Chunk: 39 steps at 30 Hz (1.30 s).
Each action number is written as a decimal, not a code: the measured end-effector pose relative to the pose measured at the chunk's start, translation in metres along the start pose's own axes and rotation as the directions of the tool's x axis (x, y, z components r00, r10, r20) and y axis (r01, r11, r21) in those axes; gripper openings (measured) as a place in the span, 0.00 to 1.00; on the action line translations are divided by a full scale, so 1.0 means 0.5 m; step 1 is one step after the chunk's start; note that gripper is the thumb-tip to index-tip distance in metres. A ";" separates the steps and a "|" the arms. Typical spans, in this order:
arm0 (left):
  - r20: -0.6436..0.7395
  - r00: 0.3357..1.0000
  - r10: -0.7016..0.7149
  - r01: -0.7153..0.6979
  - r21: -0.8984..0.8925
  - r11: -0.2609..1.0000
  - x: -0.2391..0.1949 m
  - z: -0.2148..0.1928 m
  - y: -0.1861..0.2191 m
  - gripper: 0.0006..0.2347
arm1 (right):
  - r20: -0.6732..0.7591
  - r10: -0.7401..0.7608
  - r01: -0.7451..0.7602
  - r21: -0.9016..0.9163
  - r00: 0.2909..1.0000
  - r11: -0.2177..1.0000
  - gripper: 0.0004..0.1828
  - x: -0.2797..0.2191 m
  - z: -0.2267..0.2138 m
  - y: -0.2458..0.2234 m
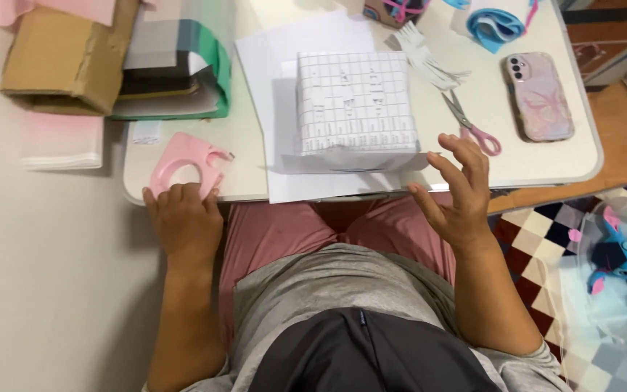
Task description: Wrapping a small rectangular box with white paper and securing the edges with tape at a design station.
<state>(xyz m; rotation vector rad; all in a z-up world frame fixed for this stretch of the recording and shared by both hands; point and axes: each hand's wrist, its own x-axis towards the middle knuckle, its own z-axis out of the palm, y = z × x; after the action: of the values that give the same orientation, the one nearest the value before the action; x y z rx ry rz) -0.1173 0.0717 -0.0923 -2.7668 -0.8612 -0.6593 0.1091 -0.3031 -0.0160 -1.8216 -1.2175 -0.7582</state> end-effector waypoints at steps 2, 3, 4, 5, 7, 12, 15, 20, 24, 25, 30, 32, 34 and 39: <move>-0.133 0.990 0.054 -0.059 -0.033 0.998 0.003 0.002 -0.001 0.16 | -0.030 -0.033 0.033 -0.009 0.999 0.999 0.24 0.003 0.003 -0.012; -0.137 0.989 0.049 -0.053 -0.031 0.998 0.007 -0.025 0.008 0.16 | -0.032 -0.040 0.039 -0.006 0.999 0.999 0.24 0.012 0.007 -0.025; -0.193 0.979 0.071 -0.095 -0.117 0.989 0.012 -0.051 0.020 0.16 | -0.049 -0.058 0.058 -0.006 0.997 0.998 0.23 0.019 0.008 -0.039; -0.249 0.964 0.089 -0.141 -0.200 0.970 0.018 -0.077 0.033 0.17 | -0.065 -0.077 0.077 -0.006 0.995 0.997 0.22 0.025 0.008 -0.052; -0.290 0.950 0.120 -0.192 -0.233 0.953 0.017 -0.138 0.070 0.16 | -0.060 -0.101 0.100 -0.015 0.993 0.995 0.23 0.025 0.016 -0.062; -0.444 0.852 0.276 -0.418 -0.261 0.870 -0.003 -0.209 0.155 0.12 | -0.036 -0.139 0.137 -0.061 0.990 0.989 0.23 0.048 0.039 -0.137; -0.466 0.823 0.325 -0.506 -0.342 0.792 -0.015 -0.225 0.198 0.13 | -0.003 -0.218 0.215 -0.151 0.976 0.965 0.21 0.057 0.055 -0.170; -0.506 0.774 0.380 -0.573 -0.306 0.760 -0.034 -0.226 0.226 0.13 | -0.008 -0.280 0.257 -0.372 0.960 0.892 0.16 0.053 0.084 -0.188; -0.510 0.765 0.393 -0.579 -0.279 0.766 -0.033 -0.229 0.228 0.12 | -0.013 -0.287 0.264 -0.352 0.958 0.898 0.08 0.045 0.088 -0.188; -0.509 0.768 0.388 -0.574 -0.279 0.770 -0.030 -0.227 0.227 0.13 | -0.016 -0.287 0.265 -0.336 0.958 0.904 0.06 0.043 0.086 -0.189; -0.480 0.794 0.374 -0.548 -0.299 0.781 -0.028 -0.229 0.226 0.13 | -0.005 -0.264 0.250 -0.309 0.964 0.918 0.03 0.027 0.074 -0.188; -0.462 0.806 0.370 -0.535 -0.301 0.790 -0.032 -0.224 0.226 0.13 | 0.029 -0.246 0.240 -0.357 0.969 0.903 0.04 0.019 0.060 -0.180; -0.387 0.824 0.414 -0.539 -0.310 0.783 -0.027 -0.268 0.227 0.08 | 0.059 -0.279 0.280 -0.384 0.958 0.880 0.08 0.031 0.035 -0.176; -0.335 0.854 0.399 -0.502 -0.321 0.803 -0.024 -0.269 0.211 0.09 | 0.122 -0.262 0.288 -0.474 0.957 0.832 0.25 0.022 -0.005 -0.144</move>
<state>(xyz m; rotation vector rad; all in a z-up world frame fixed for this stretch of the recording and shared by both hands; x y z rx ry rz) -0.1142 -0.0589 0.0184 -2.9614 0.0182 -1.1563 0.0456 -0.2847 0.0148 -2.0958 -1.4368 -1.2863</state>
